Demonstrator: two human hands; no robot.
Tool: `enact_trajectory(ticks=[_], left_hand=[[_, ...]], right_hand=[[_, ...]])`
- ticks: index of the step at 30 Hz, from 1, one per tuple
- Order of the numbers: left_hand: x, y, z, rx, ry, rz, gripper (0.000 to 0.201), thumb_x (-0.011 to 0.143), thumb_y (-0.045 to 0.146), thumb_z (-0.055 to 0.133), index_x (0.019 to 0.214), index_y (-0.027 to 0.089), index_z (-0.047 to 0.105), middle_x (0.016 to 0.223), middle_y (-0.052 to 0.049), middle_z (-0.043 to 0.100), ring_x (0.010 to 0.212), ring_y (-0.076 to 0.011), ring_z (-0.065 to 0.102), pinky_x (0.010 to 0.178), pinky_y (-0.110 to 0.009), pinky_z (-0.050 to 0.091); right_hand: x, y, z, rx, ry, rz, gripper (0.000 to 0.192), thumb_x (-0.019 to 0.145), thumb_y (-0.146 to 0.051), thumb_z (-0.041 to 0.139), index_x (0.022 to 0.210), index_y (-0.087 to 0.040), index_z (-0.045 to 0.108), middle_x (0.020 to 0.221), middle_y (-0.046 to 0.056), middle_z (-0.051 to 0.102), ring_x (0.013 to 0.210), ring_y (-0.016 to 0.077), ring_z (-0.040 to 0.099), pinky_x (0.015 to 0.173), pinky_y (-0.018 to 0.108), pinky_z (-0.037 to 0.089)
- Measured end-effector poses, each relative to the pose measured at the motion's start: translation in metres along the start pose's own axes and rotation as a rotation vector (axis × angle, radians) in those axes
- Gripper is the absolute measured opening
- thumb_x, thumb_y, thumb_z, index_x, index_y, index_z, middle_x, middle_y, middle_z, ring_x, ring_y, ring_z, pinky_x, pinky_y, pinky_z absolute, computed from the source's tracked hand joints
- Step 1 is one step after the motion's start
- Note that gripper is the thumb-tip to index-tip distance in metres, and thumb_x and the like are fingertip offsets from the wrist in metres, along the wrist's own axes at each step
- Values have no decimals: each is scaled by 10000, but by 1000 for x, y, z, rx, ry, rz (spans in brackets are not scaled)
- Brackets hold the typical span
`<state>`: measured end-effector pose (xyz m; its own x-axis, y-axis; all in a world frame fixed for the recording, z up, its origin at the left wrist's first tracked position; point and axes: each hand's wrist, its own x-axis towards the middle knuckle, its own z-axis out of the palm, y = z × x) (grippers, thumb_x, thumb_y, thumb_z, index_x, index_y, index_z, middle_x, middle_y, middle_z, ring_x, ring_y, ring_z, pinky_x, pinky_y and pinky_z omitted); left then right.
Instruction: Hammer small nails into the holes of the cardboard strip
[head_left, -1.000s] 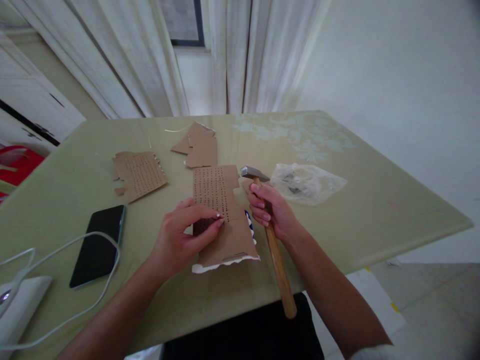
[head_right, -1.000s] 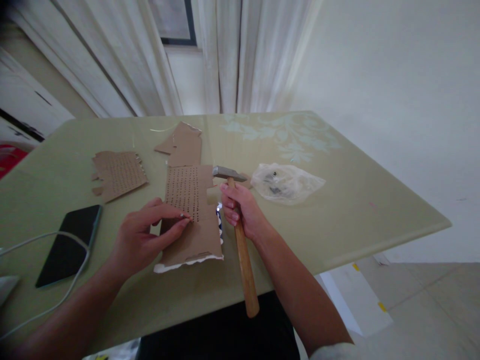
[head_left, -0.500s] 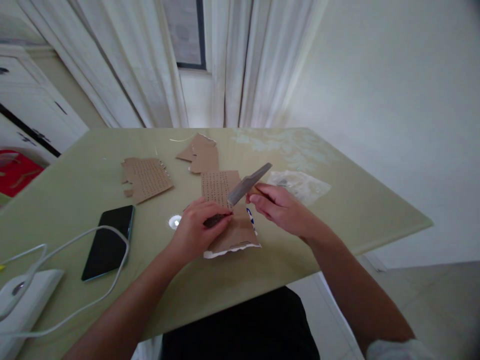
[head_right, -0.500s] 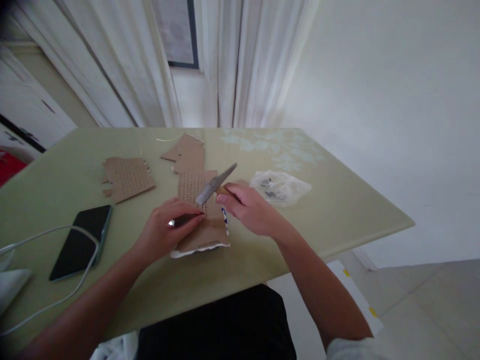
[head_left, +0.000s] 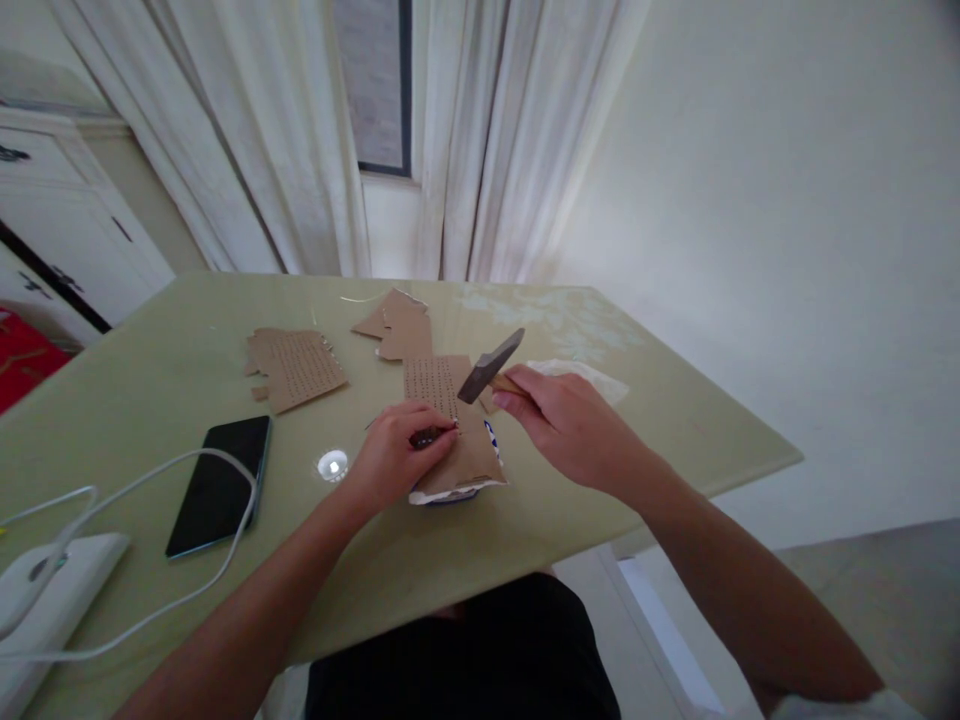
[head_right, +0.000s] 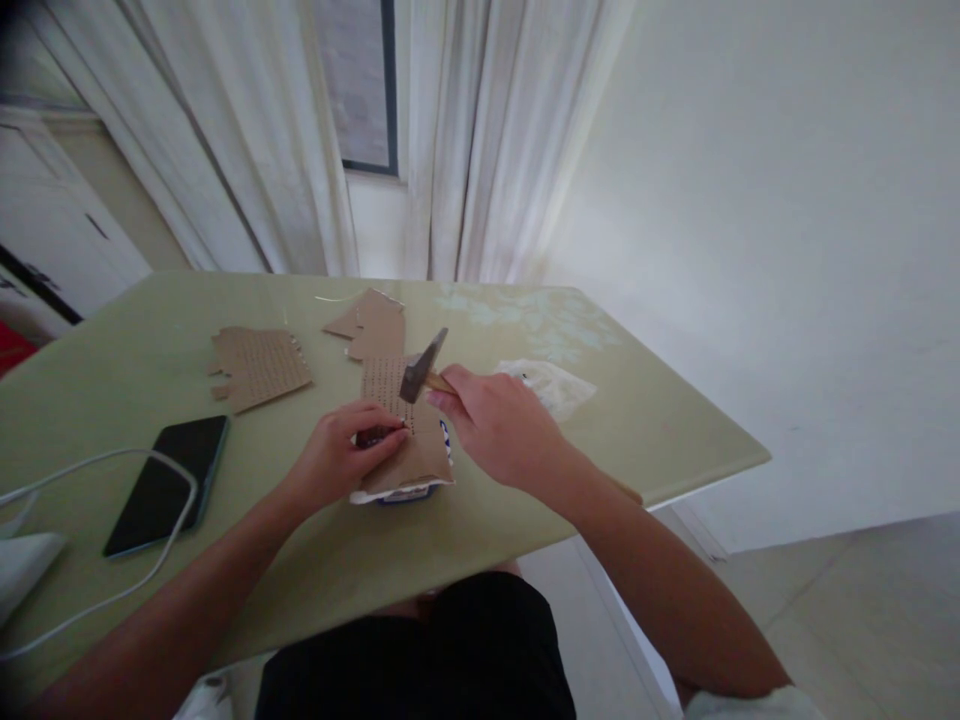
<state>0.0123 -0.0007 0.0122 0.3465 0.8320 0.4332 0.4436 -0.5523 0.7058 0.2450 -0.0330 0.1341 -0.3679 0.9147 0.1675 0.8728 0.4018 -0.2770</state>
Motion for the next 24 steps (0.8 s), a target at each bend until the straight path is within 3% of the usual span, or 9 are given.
enact_trajectory(ticks=[2,8,13,19,24], left_hand=[[0,1,0,-12,0,-6,196,992,361,713,973,224,852,934,-51,819,792,-187,723,792,-319,563],[1,2,0,-5,-15,-3,193,996,338,701,952,230,854,941,-52,809,842,-198,743,794,-323,553],[1,1,1,-9,-21,-30,204,997,378,713,968,239,859,950,-50,802,842,-199,742,797,-325,553],[0,-2,1,24,-48,-18,184,978,322,706,917,240,859,939,-47,779,847,-201,732,789,-329,543],[0,2,1,17,-31,-37,191,966,395,742,963,249,864,953,-46,768,836,-202,733,808,-341,563]], right_hand=[[-1,-2,-1,-6,40,10,285,1166,-395,487,1082,-207,685,900,101,784,851,275,712,734,336,357],[-1,-2,4,-105,-81,-46,258,1156,-370,520,1064,-198,689,942,132,796,842,283,716,701,345,315],[-2,-1,1,67,123,1,267,1158,-381,501,1030,-221,672,871,73,768,785,245,684,724,331,356],[-2,0,18,-76,-126,-21,295,1150,-384,525,1046,-193,723,911,126,801,792,269,710,693,344,329],[-4,-3,7,51,39,23,259,1159,-355,504,1107,-203,708,1017,117,821,885,268,743,756,332,382]])
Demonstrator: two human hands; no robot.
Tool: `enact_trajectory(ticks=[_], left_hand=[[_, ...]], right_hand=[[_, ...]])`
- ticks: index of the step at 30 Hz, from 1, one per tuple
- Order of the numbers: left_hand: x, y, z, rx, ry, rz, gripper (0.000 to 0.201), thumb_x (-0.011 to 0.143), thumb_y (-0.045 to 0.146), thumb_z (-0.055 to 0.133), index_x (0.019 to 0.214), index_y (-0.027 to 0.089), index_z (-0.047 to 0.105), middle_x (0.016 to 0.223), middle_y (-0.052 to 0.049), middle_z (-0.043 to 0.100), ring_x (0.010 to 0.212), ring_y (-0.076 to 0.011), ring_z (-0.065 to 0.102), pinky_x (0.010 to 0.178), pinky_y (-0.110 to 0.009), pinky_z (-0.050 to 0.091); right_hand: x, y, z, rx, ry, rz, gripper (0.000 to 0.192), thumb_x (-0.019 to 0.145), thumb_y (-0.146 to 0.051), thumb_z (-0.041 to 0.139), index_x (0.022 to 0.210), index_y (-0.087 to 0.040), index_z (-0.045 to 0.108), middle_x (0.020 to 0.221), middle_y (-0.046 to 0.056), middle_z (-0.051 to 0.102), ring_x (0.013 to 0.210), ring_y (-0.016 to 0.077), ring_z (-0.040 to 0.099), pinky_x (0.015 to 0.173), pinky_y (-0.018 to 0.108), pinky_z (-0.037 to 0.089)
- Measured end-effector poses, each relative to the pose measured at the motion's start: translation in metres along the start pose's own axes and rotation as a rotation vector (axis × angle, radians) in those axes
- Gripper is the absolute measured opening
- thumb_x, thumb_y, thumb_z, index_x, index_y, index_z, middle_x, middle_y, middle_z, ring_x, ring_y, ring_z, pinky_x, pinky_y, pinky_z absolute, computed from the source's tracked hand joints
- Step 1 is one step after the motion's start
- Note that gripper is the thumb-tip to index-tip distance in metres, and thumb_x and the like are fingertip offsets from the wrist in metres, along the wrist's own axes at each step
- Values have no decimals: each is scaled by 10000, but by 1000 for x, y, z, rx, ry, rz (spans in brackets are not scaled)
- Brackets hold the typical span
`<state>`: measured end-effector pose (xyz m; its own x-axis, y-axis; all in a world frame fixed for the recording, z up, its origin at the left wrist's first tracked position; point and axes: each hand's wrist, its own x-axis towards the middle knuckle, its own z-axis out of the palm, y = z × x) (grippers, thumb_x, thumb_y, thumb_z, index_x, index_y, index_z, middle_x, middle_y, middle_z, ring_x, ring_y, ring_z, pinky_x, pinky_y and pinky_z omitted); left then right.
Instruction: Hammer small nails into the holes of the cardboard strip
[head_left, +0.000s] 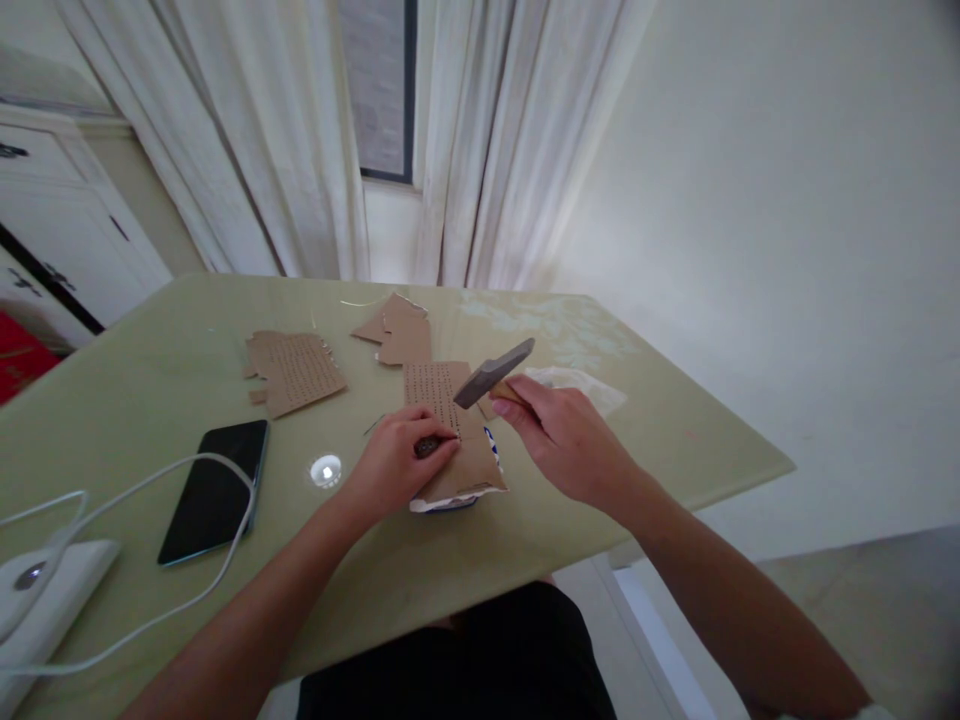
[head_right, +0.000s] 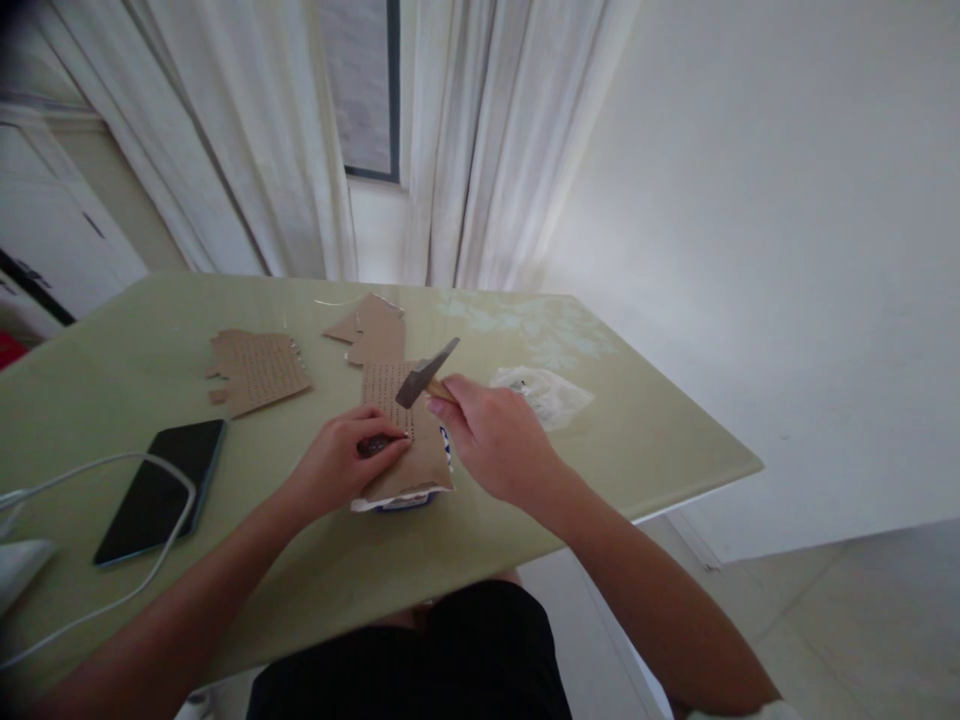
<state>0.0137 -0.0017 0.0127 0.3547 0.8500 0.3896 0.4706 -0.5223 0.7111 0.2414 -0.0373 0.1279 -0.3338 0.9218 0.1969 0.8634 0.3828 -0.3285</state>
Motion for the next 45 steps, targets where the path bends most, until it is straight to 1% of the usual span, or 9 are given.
enact_trajectory(ticks=[7,13,18,23,28,34,40,42,45], left_hand=[[-2,7,-4,36,-34,-6,419,843,539,890,1130,245,810,1110,-64,715,989,-258,712,922,-398,577],[-4,3,-2,49,-25,-14,513,833,530,905,1237,244,767,1193,-73,697,1052,-272,705,943,-399,578],[-5,4,-3,7,-52,-29,484,872,508,882,1272,267,755,1205,-71,685,1087,-269,709,989,-408,584],[-6,2,-1,-30,-13,-46,649,853,538,903,1412,272,706,1300,-92,655,1169,-288,699,1070,-458,584],[-8,-1,0,-61,56,-45,520,845,480,916,1307,286,778,1295,-86,631,1184,-279,684,1087,-458,585],[-6,-10,-6,56,228,-62,299,1021,476,707,1211,265,803,1206,-86,646,1150,-262,643,1035,-420,550],[0,-33,-18,310,384,-218,346,1113,433,450,1158,216,715,1035,-71,696,888,-236,634,836,-375,533],[0,-42,-24,554,291,-294,340,1099,419,435,1128,207,699,1044,-99,713,917,-269,651,874,-412,525],[-3,-51,-28,912,-21,-394,349,1072,410,451,1126,191,717,1154,-169,726,1089,-361,669,929,-477,513]], right_hand=[[-1,9,27,-114,-211,-42,296,1148,-373,522,1080,-173,730,943,154,816,812,281,732,712,346,363],[1,7,21,43,5,8,252,1156,-339,510,1119,-200,718,1020,117,818,884,263,737,770,335,397],[0,16,33,99,-181,-40,234,1125,-312,563,997,-187,713,902,108,780,795,238,690,735,334,386],[15,39,35,784,43,104,298,1097,-475,604,938,-223,630,672,-46,551,518,123,480,520,249,352],[48,67,59,1650,-150,186,427,949,-610,778,978,-249,553,556,-149,400,361,64,195,324,171,217],[67,93,121,1972,-55,265,448,902,-521,874,909,-238,527,499,-164,412,339,50,210,307,141,251],[59,103,135,2170,-64,478,278,1083,-392,681,901,-222,557,487,-146,404,309,58,292,303,152,251],[56,103,134,2226,-29,529,260,1096,-369,654,903,-222,560,484,-140,411,314,62,331,313,150,266],[54,100,134,2254,34,579,245,1087,-356,659,902,-224,566,477,-138,423,319,65,355,323,153,283]])
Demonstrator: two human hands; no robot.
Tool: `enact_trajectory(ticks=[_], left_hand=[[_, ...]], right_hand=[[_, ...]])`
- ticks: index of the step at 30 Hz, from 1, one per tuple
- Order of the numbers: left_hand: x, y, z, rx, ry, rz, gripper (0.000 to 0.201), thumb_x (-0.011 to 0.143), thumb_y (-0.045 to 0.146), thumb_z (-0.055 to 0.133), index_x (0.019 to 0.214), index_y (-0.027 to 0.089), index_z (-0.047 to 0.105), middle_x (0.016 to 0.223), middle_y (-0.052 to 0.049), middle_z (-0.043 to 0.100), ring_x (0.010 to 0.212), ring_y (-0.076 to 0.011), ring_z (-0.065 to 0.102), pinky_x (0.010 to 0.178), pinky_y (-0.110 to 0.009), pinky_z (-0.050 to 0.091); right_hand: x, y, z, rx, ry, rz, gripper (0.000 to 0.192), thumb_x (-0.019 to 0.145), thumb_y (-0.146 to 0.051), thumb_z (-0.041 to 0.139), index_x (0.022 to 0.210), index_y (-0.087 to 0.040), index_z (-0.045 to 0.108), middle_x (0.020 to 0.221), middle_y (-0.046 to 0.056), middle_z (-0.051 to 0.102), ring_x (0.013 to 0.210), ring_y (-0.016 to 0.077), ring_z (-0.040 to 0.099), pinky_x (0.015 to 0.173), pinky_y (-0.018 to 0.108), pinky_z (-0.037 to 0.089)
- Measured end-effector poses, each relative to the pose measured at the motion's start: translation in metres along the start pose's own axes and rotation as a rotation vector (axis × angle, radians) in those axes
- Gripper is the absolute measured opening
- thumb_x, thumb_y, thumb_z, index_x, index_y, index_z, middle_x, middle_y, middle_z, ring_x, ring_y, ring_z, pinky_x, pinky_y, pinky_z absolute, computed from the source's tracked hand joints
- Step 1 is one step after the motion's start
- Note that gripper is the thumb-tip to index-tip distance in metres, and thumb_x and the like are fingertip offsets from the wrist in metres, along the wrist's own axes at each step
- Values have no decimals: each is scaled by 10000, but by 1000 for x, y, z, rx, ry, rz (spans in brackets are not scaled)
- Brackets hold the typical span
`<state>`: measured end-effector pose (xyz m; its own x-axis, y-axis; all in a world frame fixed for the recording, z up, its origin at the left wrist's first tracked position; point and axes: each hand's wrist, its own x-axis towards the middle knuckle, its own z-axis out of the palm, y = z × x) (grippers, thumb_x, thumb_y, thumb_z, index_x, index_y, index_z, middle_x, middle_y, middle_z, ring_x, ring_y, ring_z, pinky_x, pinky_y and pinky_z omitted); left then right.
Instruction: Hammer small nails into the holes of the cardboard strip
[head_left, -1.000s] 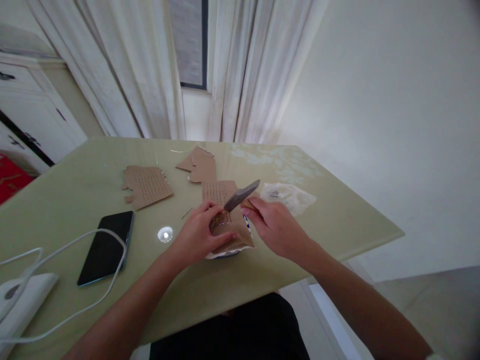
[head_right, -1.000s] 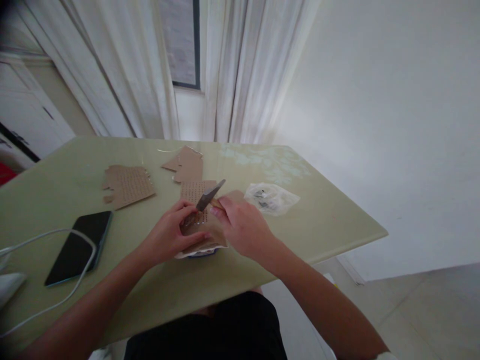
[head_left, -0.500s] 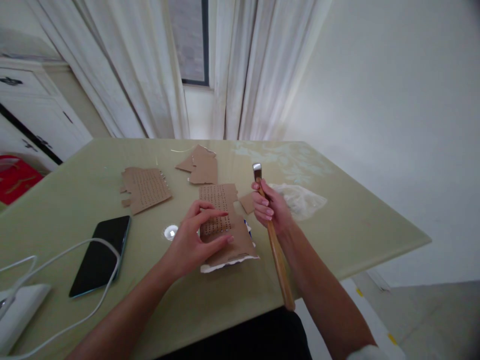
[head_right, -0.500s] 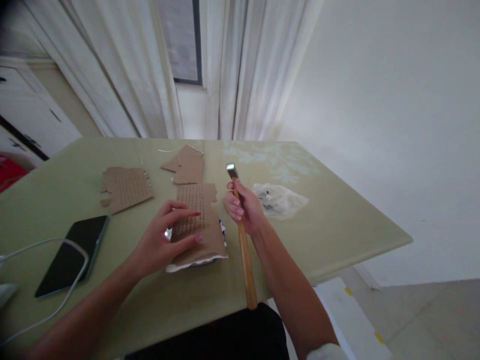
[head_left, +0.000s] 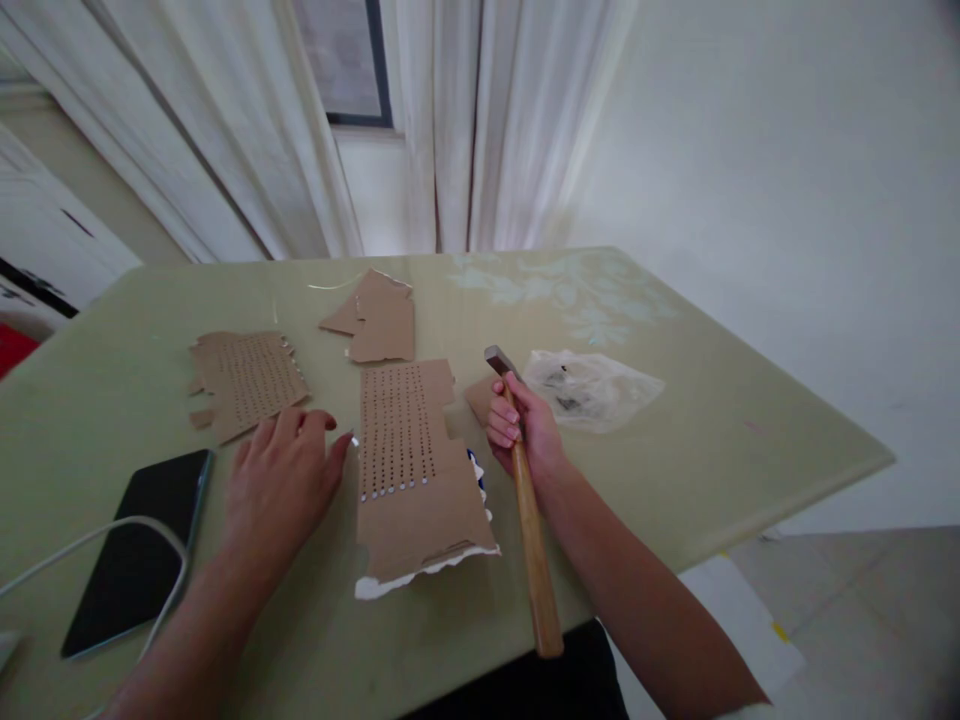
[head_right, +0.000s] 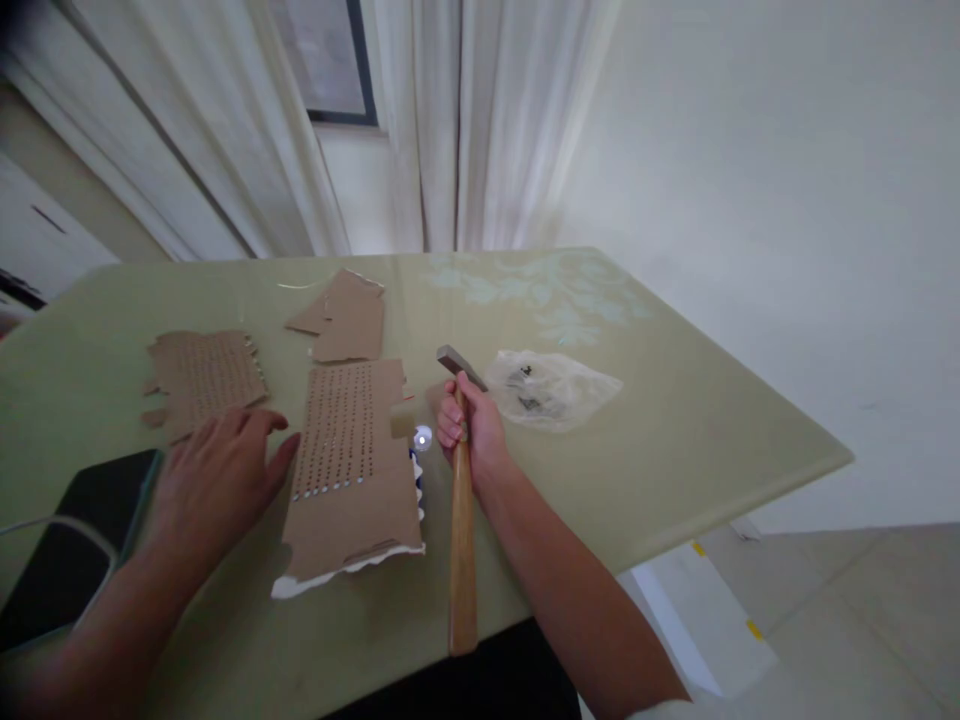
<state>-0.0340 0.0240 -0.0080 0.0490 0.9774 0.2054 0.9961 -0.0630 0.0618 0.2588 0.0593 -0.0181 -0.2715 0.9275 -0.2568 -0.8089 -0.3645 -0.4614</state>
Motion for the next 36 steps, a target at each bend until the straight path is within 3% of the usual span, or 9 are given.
enact_trajectory(ticks=[3,8,13,17,20,25,28,33,36], left_hand=[[-1,3,0,125,-179,32,348,1069,320,419,1104,173,733,1133,-190,733,1099,-385,689,892,-484,529],[0,14,-4,136,-295,77,329,1021,131,399,1069,140,724,1074,-202,736,1051,-390,729,862,-471,541],[1,3,-3,111,-202,-14,338,1095,285,407,1082,141,712,1058,-201,752,1040,-397,736,871,-473,541],[1,-8,-5,171,-66,-121,425,1131,318,338,1277,116,682,1173,-233,754,1098,-418,728,861,-487,531],[1,-9,-2,148,-65,-68,411,1130,333,366,1266,149,707,1246,-208,750,1151,-402,713,911,-482,524],[0,-5,15,112,-143,52,359,1105,250,376,1084,156,721,1122,-185,753,1092,-384,713,900,-467,517],[3,-3,17,18,-20,9,331,1100,262,394,1073,162,709,1034,-177,764,1037,-379,716,882,-473,516],[3,6,2,-517,412,71,232,1075,366,581,1156,221,743,1053,-88,803,979,-276,726,948,-435,547],[-9,20,-12,-891,447,104,129,1026,363,706,1054,242,737,982,-30,814,869,-209,741,834,-354,580]], right_hand=[[0,1,2,23,42,-10,244,1093,-344,642,895,-218,577,469,-135,423,318,65,346,320,153,286],[-1,0,7,41,73,-27,294,1129,-330,564,868,-198,598,461,-122,421,308,59,336,313,149,294],[-2,-1,9,27,90,-38,295,1123,-324,569,855,-202,590,455,-121,417,307,62,337,313,151,297],[-1,-2,9,21,118,-44,304,1132,-314,538,853,-204,583,448,-122,407,306,62,334,314,149,290],[0,-3,7,18,108,-35,270,1106,-320,595,860,-211,574,459,-128,412,310,60,340,320,145,300],[1,-2,3,13,90,-36,249,1092,-318,620,870,-214,572,473,-130,422,314,60,355,324,147,308],[2,-2,3,11,93,-44,243,1070,-324,661,874,-218,563,473,-136,416,312,61,360,322,145,309],[2,-3,5,19,123,-43,261,1079,-330,648,864,-220,549,468,-139,400,307,61,358,315,144,296],[1,-4,7,22,129,-39,267,1086,-325,637,860,-219,545,468,-136,402,311,62,365,315,145,294]])
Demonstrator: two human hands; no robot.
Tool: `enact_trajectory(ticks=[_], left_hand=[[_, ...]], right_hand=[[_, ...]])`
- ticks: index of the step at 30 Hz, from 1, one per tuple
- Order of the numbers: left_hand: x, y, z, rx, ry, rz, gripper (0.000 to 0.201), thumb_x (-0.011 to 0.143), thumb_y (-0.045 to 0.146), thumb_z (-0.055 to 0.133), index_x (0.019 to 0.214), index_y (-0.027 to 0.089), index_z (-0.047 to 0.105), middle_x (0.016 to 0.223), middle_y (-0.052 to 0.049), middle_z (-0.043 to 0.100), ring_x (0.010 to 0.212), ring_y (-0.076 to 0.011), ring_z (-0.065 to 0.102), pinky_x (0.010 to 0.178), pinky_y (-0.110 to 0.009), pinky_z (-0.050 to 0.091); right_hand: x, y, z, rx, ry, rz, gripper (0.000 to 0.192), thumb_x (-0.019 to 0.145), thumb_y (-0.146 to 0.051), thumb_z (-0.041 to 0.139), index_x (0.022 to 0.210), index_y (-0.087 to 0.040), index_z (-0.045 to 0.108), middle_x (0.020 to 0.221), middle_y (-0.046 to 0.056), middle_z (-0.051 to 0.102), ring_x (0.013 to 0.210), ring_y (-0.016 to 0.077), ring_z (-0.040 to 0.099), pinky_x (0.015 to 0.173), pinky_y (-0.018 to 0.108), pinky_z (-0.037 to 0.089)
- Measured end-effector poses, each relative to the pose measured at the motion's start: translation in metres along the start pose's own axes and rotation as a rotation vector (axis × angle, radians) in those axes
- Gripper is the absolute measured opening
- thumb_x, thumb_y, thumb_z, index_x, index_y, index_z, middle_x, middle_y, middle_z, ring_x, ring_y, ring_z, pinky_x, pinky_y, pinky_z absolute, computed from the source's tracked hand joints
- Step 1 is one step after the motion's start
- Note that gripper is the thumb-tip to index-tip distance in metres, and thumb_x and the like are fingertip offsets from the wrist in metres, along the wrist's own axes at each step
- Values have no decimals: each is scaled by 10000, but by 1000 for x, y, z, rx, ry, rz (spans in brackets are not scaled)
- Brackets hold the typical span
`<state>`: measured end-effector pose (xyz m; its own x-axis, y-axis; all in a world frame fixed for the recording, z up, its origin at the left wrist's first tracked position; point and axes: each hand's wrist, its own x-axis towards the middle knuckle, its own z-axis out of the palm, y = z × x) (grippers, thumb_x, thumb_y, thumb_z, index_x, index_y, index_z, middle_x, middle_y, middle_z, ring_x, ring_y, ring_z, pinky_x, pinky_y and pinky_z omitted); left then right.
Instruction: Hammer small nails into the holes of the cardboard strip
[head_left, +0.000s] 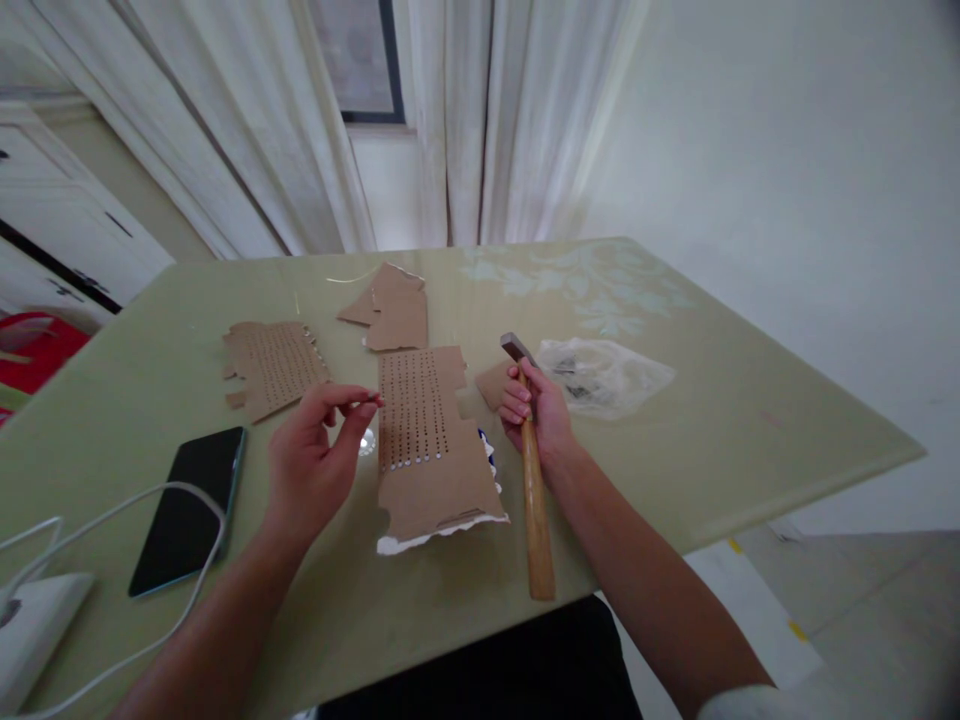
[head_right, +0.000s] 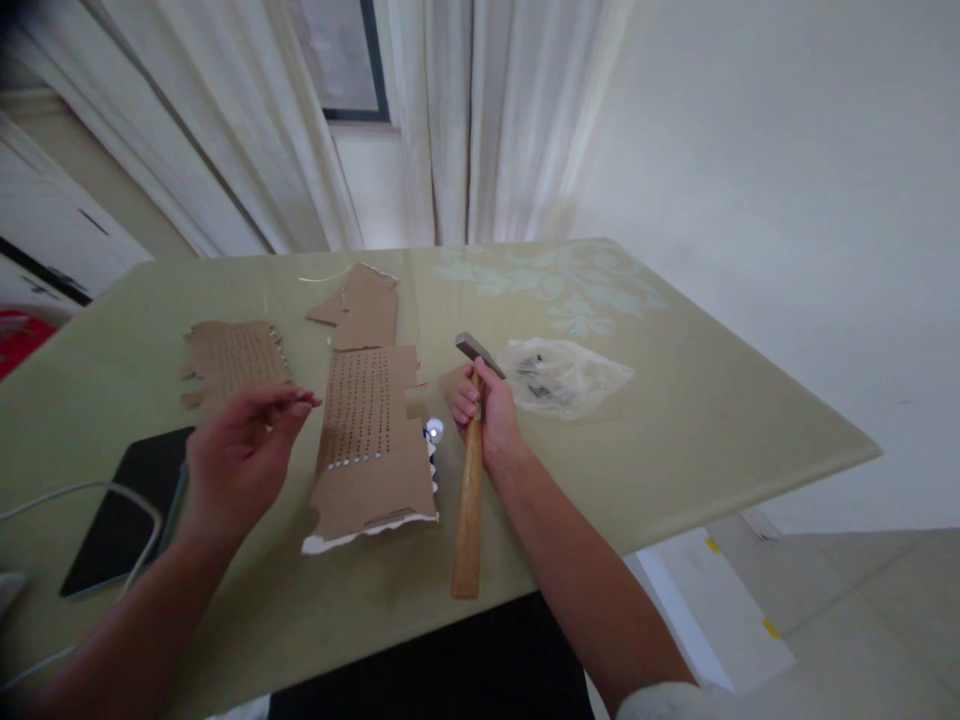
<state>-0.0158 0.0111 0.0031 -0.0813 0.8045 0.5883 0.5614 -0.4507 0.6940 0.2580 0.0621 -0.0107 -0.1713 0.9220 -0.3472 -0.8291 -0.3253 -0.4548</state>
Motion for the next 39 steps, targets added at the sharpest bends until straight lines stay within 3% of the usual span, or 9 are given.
enact_trajectory(ticks=[2,4,7,13,20,26,31,39], left_hand=[[-6,15,0,-204,-55,-53,91,1005,320,740,1029,239,706,955,-17,827,852,-194,763,788,-329,592],[-11,26,-1,-269,-153,-82,70,1004,298,745,1007,235,714,962,-27,836,853,-192,763,754,-322,586],[-13,34,-3,-219,-265,-65,84,997,322,763,981,240,773,965,-42,831,845,-193,722,726,-328,552],[9,45,-6,1,-369,-21,173,987,394,735,1001,250,830,828,-10,779,653,-147,552,612,-291,455],[32,40,-5,-40,-687,4,222,969,442,764,963,232,836,790,0,766,634,-123,586,575,-236,463],[25,30,-3,-100,-680,-1,179,999,397,750,1011,243,840,860,-4,782,656,-105,596,593,-210,476],[25,32,-4,-110,-675,-3,173,1003,390,742,1004,245,836,867,-9,788,655,-109,604,583,-211,480],[21,35,-3,-79,-625,88,116,995,332,753,1008,243,828,829,6,747,618,-94,570,583,-210,467]], right_hand=[[-1,0,0,-5,-10,7,266,1069,-329,673,863,-223,542,473,-139,406,314,63,370,318,145,299],[-1,0,0,-7,-12,13,265,1075,-331,665,866,-222,545,473,-139,406,311,63,364,317,148,300],[-1,1,0,-5,-11,14,266,1103,-331,609,869,-217,553,472,-134,410,309,62,358,316,151,299],[0,2,-1,-22,-39,24,263,1046,-349,700,873,-228,544,475,-137,418,319,66,359,319,155,310],[0,2,1,-14,-16,19,251,1097,-332,586,874,-224,544,461,-132,403,316,72,339,315,154,301],[-1,1,2,-2,-32,25,264,1044,-346,707,871,-228,547,483,-140,400,315,63,341,313,155,301],[-3,0,4,6,-21,19,266,1095,-346,624,869,-222,558,475,-133,393,309,65,325,300,153,288],[-3,0,4,2,-25,19,279,1065,-355,689,862,-227,545,481,-141,380,312,63,329,304,152,290]])
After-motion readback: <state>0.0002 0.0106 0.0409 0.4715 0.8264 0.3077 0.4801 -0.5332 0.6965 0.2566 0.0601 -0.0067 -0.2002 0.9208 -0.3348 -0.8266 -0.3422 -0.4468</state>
